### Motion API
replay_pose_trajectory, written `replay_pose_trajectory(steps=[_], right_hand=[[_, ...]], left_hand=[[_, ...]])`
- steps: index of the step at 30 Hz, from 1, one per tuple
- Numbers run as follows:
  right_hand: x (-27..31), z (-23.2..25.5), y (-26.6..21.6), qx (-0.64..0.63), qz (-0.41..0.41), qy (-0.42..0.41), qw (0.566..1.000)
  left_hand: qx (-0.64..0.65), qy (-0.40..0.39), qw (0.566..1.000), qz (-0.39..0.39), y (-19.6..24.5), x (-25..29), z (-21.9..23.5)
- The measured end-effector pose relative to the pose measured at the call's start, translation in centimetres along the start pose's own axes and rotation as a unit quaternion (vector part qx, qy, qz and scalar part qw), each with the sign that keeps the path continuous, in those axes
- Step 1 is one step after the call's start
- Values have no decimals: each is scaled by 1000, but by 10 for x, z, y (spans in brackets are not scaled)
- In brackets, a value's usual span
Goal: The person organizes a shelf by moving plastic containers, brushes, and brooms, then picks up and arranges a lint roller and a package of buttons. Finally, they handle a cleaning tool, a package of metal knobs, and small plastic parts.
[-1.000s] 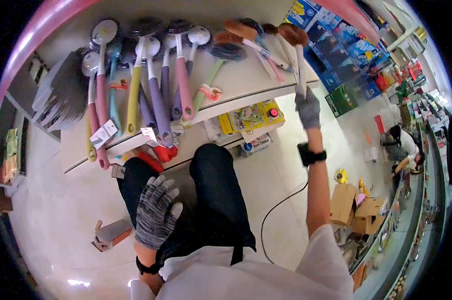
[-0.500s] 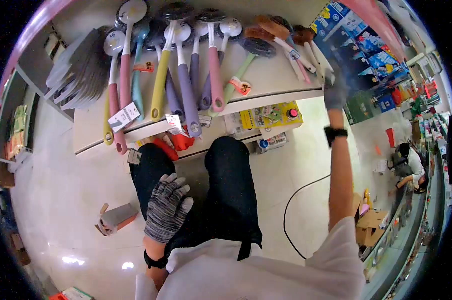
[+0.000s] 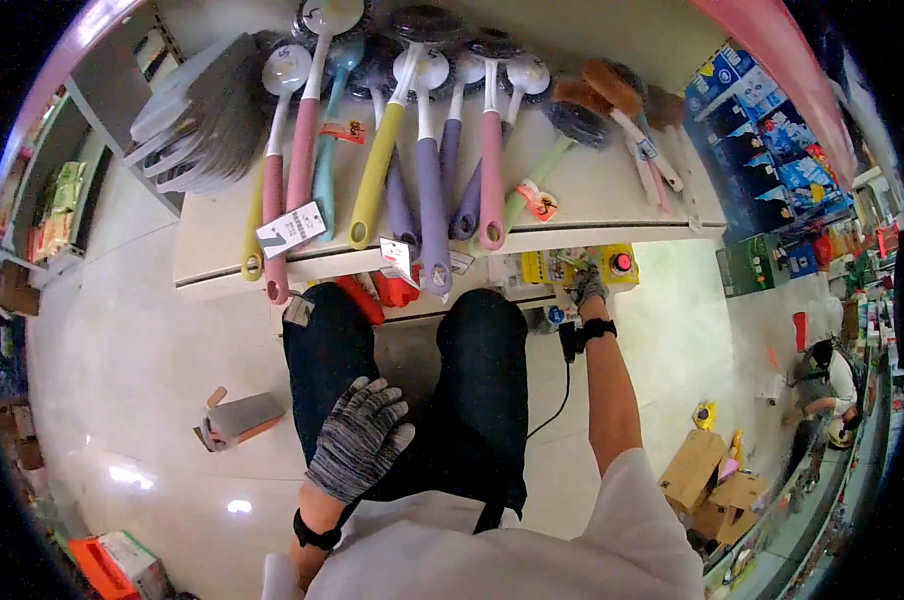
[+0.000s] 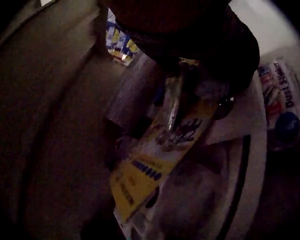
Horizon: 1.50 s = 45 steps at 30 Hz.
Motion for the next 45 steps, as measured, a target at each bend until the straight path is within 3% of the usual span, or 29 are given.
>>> replay_pose_trajectory(steps=[2,3,6,7,8,9,10,13,14,16,17,18,19,20,22,27,30,31,36,38,40,42,45], right_hand=[[-69,13,29,-42,-17,-23,999],[-45,10,25,-32,19,17,999],[15,7,20,-2,106,-82,991],[54,4,11,243,172,31,954],[82,4,15,94,233,-39,967],[139,-7,4,87,281,-54,954],[184,-9,-3,145,330,-53,931],[283,3,-2,273,485,-41,830],[313,3,-4,355,575,10,737],[361,0,-3,441,578,10,687],[376,-2,-1,429,619,-2,657],[388,-3,3,417,661,-15,624],[396,-2,12,413,677,25,609],[400,-2,18,414,665,10,622],[406,-3,25,412,643,-24,645],[416,-11,43,497,702,-54,507],[429,-29,39,516,705,-102,476],[435,-38,30,505,679,-186,500],[451,-60,38,522,693,-176,466],[464,-70,32,531,693,-168,458],[468,-70,30,555,670,-153,469],[466,-66,24,566,662,-128,475],[458,-52,7,561,653,-117,495]], left_hand=[[10,4,1000,2,0,0,2],[25,13,1000,4,1,-1,3],[74,21,997,-13,-2,-7,-5],[93,21,995,-20,-4,-9,-11],[129,22,991,17,-4,-14,-18],[162,23,985,53,-2,-22,-25],[194,23,977,88,0,-31,-33],[339,79,935,62,4,-51,-68],[379,72,921,53,6,-57,-75],[455,57,888,38,10,-64,-86],[430,55,900,44,19,-64,-80],[463,47,884,39,24,-60,-79],[496,42,867,34,28,-56,-78],[528,39,848,30,31,-51,-76],[486,71,871,9,34,-40,-67],[393,172,900,-73,33,-16,-39],[379,203,899,-87,28,-4,-20],[397,209,890,-88,24,0,-17],[458,234,854,-77,3,17,-4],[402,257,875,-77,-7,23,14],[366,329,868,-62,-20,35,37],[581,440,674,120,-48,53,54],[364,493,787,63,-92,76,93]])
Point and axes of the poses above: each hand's wrist, its own x-axis away from the middle knuckle, its own z-axis out of the back of the hand, y = z × x, the point moved 3 cm from there along -x, towards the middle knuckle, and after that the axes turned 10 degrees about x, right-handed, at the moved point
